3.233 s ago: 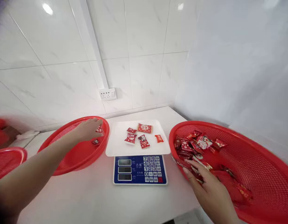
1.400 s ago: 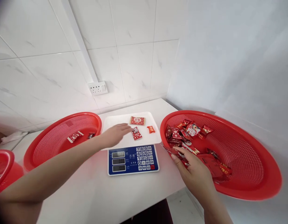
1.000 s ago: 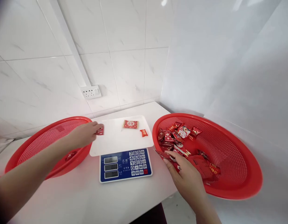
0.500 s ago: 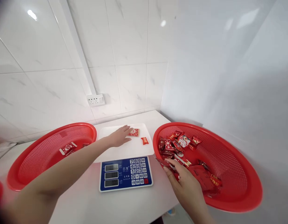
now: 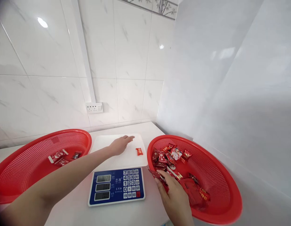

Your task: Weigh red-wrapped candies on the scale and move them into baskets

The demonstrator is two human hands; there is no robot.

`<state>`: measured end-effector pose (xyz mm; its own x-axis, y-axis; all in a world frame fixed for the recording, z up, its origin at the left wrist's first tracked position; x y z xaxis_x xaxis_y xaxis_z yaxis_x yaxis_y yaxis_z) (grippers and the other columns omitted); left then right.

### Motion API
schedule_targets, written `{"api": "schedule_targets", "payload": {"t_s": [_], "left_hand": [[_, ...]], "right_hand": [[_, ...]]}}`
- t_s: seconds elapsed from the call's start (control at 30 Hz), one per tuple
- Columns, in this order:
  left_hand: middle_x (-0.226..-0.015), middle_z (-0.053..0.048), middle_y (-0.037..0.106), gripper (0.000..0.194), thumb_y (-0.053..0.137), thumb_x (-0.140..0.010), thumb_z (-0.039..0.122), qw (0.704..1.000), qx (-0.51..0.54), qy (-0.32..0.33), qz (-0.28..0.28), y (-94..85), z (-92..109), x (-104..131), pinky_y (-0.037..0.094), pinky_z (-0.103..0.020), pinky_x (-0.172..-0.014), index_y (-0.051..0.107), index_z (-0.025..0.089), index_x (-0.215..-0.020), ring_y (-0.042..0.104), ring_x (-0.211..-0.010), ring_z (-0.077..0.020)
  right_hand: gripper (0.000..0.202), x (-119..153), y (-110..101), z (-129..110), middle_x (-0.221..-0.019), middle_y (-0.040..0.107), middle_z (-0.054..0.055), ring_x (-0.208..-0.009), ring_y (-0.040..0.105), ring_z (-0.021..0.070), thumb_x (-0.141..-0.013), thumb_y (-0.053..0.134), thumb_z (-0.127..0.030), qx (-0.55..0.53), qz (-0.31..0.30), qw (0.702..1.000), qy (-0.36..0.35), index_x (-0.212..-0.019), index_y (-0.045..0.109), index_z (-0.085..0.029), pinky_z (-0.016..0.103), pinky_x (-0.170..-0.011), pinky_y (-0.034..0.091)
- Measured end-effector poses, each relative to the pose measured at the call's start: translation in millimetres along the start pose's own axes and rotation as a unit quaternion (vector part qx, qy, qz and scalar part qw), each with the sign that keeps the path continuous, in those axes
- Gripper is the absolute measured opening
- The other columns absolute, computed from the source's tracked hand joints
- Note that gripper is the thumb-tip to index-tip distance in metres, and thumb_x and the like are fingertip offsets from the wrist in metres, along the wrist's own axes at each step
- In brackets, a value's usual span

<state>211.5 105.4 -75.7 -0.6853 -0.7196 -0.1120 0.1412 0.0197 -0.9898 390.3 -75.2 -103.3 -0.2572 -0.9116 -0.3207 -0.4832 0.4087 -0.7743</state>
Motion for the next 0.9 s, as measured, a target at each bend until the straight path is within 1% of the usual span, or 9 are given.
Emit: {"api": "schedule_targets", "payload": {"t_s": [0.13,0.23,0.4,0.53,0.6,0.67,0.73,0.8,0.9], "left_hand": [[-0.122,-0.009,0.055,0.034,0.052,-0.090,0.026,0.997,-0.020,0.074,-0.004,2.4,40.3,-3.8,0.049,-0.043,-0.086,0.050,0.021,-0.124,0.056,-0.105,-0.0227],[-0.116,-0.008,0.059,0.027,0.054,-0.089,0.028,0.993,-0.043,0.107,-0.028,8.6,56.6,-9.9,0.050,-0.042,-0.084,0.056,0.019,-0.115,0.058,-0.101,-0.0212],[-0.117,-0.008,0.058,0.026,0.053,-0.089,0.033,0.988,-0.082,0.119,-0.054,14.3,59.7,-16.0,0.050,-0.042,-0.084,0.058,0.018,-0.111,0.059,-0.099,-0.0206],[-0.116,-0.008,0.059,0.025,0.053,-0.090,0.031,0.987,-0.098,0.102,-0.072,9.9,53.0,-9.7,0.051,-0.041,-0.082,0.058,0.018,-0.111,0.060,-0.097,-0.0201],[-0.115,-0.008,0.060,0.026,0.053,-0.090,0.031,0.990,-0.096,0.076,-0.070,-1.1,40.5,0.5,0.051,-0.041,-0.081,0.058,0.018,-0.111,0.060,-0.096,-0.0200],[-0.113,-0.008,0.060,0.026,0.053,-0.090,0.031,0.994,-0.087,0.034,-0.059,-17.8,18.1,17.1,0.052,-0.040,-0.080,0.057,0.017,-0.111,0.061,-0.095,-0.0197],[-0.111,-0.007,0.061,0.027,0.053,-0.090,0.032,0.996,-0.076,-0.020,-0.045,-35.9,-13.3,40.3,0.052,-0.040,-0.078,0.057,0.016,-0.111,0.061,-0.093,-0.0194],[-0.109,-0.007,0.061,0.027,0.052,-0.090,0.033,0.994,-0.065,-0.077,-0.032,-51.3,-48.6,69.3,0.052,-0.040,-0.078,0.057,0.016,-0.111,0.061,-0.092,-0.0194],[-0.107,-0.009,0.063,0.030,0.043,-0.094,0.035,0.986,-0.045,-0.160,-0.027,-63.9,-95.6,119.2,0.051,-0.041,-0.077,0.057,0.017,-0.112,0.062,-0.093,-0.0217]], "right_hand": [[0.039,-0.6,1.9,4.6,-0.111,0.069,0.007,-0.104,0.064,0.0266,-0.085,0.044,-0.047,-0.010,0.007,1.000,-0.008,-0.106,0.065,-0.023,0.039,-0.083,0.054],[0.041,-0.9,4.9,8.7,-0.113,0.069,0.008,-0.106,0.063,0.0264,-0.086,0.043,-0.048,-0.015,-0.009,1.000,-0.010,-0.108,0.064,-0.022,0.037,-0.085,0.053],[0.045,-1.3,7.0,11.1,-0.116,0.067,0.008,-0.108,0.061,0.0263,-0.085,0.041,-0.052,-0.014,-0.034,0.999,-0.005,-0.110,0.063,-0.022,0.037,-0.087,0.053],[0.044,-1.3,3.7,10.3,-0.115,0.068,0.007,-0.107,0.062,0.0263,-0.084,0.041,-0.052,-0.009,-0.009,1.000,0.002,-0.109,0.063,-0.023,0.038,-0.088,0.052],[0.043,-0.4,3.1,8.9,-0.114,0.068,0.006,-0.106,0.063,0.0266,-0.083,0.042,-0.053,-0.008,-0.002,1.000,-0.003,-0.107,0.064,-0.024,0.037,-0.086,0.053],[0.042,0.8,2.2,8.9,-0.112,0.069,0.006,-0.105,0.063,0.0269,-0.083,0.043,-0.054,-0.009,0.006,1.000,-0.002,-0.105,0.064,-0.025,0.037,-0.085,0.053],[0.043,1.7,1.8,11.2,-0.113,0.069,0.006,-0.106,0.062,0.0274,-0.083,0.042,-0.055,-0.008,0.011,1.000,0.006,-0.105,0.063,-0.025,0.038,-0.086,0.052],[0.045,1.6,4.5,13.6,-0.115,0.068,0.006,-0.107,0.061,0.0276,-0.083,0.041,-0.056,-0.004,-0.005,1.000,0.005,-0.108,0.062,-0.025,0.039,-0.087,0.051],[0.045,-0.3,8.2,20.3,-0.114,0.068,0.006,-0.104,0.063,0.0281,-0.082,0.041,-0.057,0.010,-0.022,1.000,-0.006,-0.107,0.061,-0.026,0.039,-0.082,0.053]]}}
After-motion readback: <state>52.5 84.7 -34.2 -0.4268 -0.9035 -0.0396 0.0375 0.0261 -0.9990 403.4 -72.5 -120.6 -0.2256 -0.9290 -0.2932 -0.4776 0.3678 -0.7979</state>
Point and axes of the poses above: each hand's wrist, its own x-axis away from the middle knuckle, its own y-axis out of the palm, z = x × y, the point moved 8 cm from there along -x, towards the middle knuckle
